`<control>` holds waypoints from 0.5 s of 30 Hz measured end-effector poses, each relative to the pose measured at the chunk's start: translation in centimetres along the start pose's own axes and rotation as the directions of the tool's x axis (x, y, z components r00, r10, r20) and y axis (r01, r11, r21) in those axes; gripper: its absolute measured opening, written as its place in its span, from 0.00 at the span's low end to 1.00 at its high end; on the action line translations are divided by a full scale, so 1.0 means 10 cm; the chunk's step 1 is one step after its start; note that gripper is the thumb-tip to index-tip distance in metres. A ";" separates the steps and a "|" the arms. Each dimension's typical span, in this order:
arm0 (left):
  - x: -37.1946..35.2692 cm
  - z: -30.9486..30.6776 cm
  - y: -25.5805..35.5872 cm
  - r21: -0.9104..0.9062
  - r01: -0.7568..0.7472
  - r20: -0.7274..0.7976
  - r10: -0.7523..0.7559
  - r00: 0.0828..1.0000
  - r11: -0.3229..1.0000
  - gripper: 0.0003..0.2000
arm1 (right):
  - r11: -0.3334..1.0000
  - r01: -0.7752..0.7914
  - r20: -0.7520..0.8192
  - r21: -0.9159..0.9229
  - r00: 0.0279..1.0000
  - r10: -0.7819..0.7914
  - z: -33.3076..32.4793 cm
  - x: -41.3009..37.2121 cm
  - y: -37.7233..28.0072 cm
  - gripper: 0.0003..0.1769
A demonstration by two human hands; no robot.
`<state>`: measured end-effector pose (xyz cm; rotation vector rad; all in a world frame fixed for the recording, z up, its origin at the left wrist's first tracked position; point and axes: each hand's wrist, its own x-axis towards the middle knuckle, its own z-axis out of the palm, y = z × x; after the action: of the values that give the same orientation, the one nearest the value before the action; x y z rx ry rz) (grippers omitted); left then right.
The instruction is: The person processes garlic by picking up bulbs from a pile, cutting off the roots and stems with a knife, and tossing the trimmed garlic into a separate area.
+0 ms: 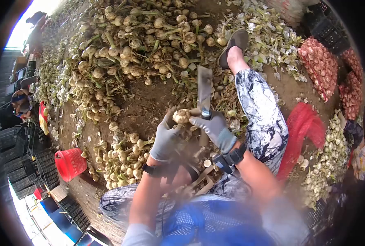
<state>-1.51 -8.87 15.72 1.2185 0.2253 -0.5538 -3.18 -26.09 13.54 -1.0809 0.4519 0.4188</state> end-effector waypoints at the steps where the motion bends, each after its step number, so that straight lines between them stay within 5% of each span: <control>1: -0.04 -0.02 0.01 0.003 -0.002 -0.006 0.002 1.000 1.000 0.32 | 1.000 -0.002 0.007 0.002 1.000 0.002 -0.01 -0.03 0.01 0.17; 2: -0.07 -0.05 0.02 0.064 -0.009 -0.024 0.010 1.000 0.998 0.31 | 0.837 0.270 0.014 -0.477 0.954 -0.300 -0.03 -0.07 0.00 0.17; 3: -0.10 -0.07 0.02 0.122 -0.015 -0.039 0.019 0.999 0.992 0.31 | 0.396 0.418 0.163 -0.817 0.828 -0.536 -0.05 -0.10 -0.01 0.18; 7: -0.23 -0.11 0.10 0.295 -0.027 0.038 0.016 0.999 0.955 0.29 | -0.041 0.458 0.420 -0.888 0.772 -0.476 -0.04 -0.21 -0.12 0.14; 11: -0.16 -0.25 -0.08 0.314 -0.202 0.104 0.177 0.979 0.928 0.28 | -0.072 0.497 0.490 -0.865 0.803 -0.339 0.01 -0.25 -0.12 0.19; 15: -0.19 -0.44 -0.16 0.326 -0.031 0.093 0.001 0.996 0.945 0.35 | -0.028 0.440 0.413 -0.897 0.816 -0.403 0.00 -0.21 -0.05 0.20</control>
<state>-3.38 -4.64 13.76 1.5112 0.0447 -0.6486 -4.69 -26.48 15.04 -2.5016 -0.3841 0.0942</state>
